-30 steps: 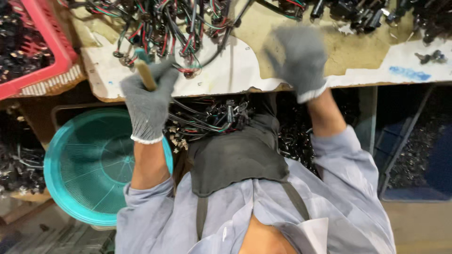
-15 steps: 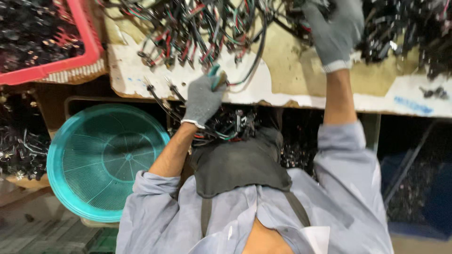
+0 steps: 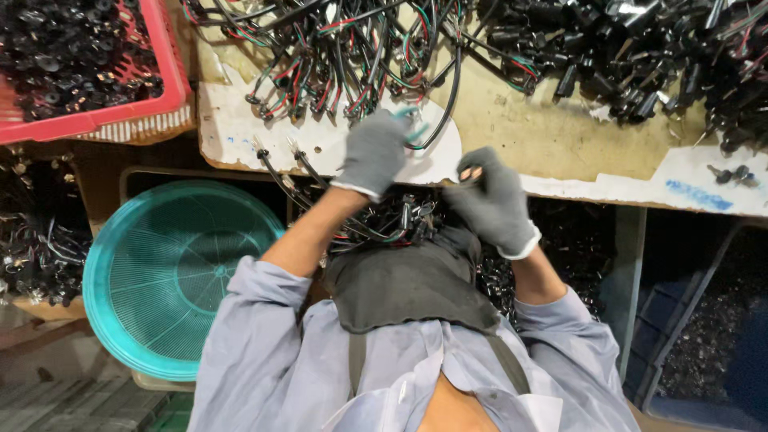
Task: The person strips insulation from the ends of electrical wires using pliers-style wire strippers, working one wire at a time at a workbench. They pull each wire from a pile, cut and pull off the insulation, and set the processed wire aside, repeating the cycle continuously.
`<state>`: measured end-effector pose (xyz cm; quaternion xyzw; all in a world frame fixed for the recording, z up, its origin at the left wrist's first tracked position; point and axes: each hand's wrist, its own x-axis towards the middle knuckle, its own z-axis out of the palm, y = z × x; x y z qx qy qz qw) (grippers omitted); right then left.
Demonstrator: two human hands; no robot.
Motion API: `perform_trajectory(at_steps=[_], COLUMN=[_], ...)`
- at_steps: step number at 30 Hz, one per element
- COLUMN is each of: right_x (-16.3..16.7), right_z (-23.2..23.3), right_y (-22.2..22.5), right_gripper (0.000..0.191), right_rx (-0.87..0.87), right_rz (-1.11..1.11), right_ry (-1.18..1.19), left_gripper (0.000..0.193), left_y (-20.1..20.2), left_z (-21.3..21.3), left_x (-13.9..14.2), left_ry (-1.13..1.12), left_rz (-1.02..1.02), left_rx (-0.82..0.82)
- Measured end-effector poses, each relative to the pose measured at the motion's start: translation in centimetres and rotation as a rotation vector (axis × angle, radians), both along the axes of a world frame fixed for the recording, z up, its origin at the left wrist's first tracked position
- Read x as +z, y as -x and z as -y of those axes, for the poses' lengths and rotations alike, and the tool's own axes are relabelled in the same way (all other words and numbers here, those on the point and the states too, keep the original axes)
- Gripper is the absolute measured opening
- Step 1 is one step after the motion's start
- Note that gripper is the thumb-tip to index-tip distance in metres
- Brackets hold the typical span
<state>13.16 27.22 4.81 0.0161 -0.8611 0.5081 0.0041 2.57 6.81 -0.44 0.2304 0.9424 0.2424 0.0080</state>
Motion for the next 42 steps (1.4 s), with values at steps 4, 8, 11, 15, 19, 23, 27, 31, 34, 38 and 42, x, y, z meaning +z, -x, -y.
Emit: perform_trajectory(at_steps=[4, 8, 11, 15, 19, 23, 27, 31, 34, 38, 42], right_x=[-1.4, -2.3, -2.9, -3.4, -3.7, -3.5, -2.6, -0.9, 0.1, 1.2, 2.1], right_z=[0.5, -0.2, -0.1, 0.2, 0.5, 1.7, 2.4, 2.3, 3.5, 5.7, 6.2], right_y=[-0.9, -0.2, 0.7, 1.2, 0.4, -0.5, -0.5, -0.1, 0.0, 1.0, 1.8], right_gripper=[0.028, 0.043, 0.055, 0.070, 0.077, 0.074, 0.070, 0.055, 0.042, 0.031, 0.024], right_rx=[0.100, 0.237, 0.363, 0.444, 0.359, 0.253, 0.363, 0.384, 0.517, 0.785, 0.993], right_rz=[-0.230, -0.212, -0.280, -0.358, -0.368, -0.410, -0.259, -0.291, -0.364, -0.170, -0.123], right_ry=[-0.275, -0.255, -0.137, -0.269, -0.207, -0.273, -0.254, -0.332, -0.542, -0.674, -0.676], left_gripper=[0.040, 0.044, 0.043, 0.044, 0.044, 0.042, 0.035, 0.027, 0.029, 0.031, 0.034], left_y=[-0.6, -4.5, -5.9, -6.1, -7.5, -8.8, -7.8, -7.9, -10.1, -12.2, -12.6], left_z=[3.7, 4.6, 3.4, 3.0, 3.1, 2.2, 3.7, 6.7, 6.2, 3.6, 3.4], left_x=[4.8, 8.3, 8.9, 8.8, 8.6, 7.7, 8.1, 9.3, 8.6, 5.9, 8.0], left_ry=[-0.906, -0.984, -0.860, -0.787, -0.752, -0.869, -0.737, -1.416, -1.642, -1.087, -0.984], left_rz=[0.823, 0.888, 0.805, 0.569, 0.345, 0.474, 0.261, 0.512, 0.404, 0.047, 0.179], left_rx=[0.133, 0.026, -0.075, -0.095, -0.119, 0.022, -0.162, 0.155, 0.191, -0.357, -0.751])
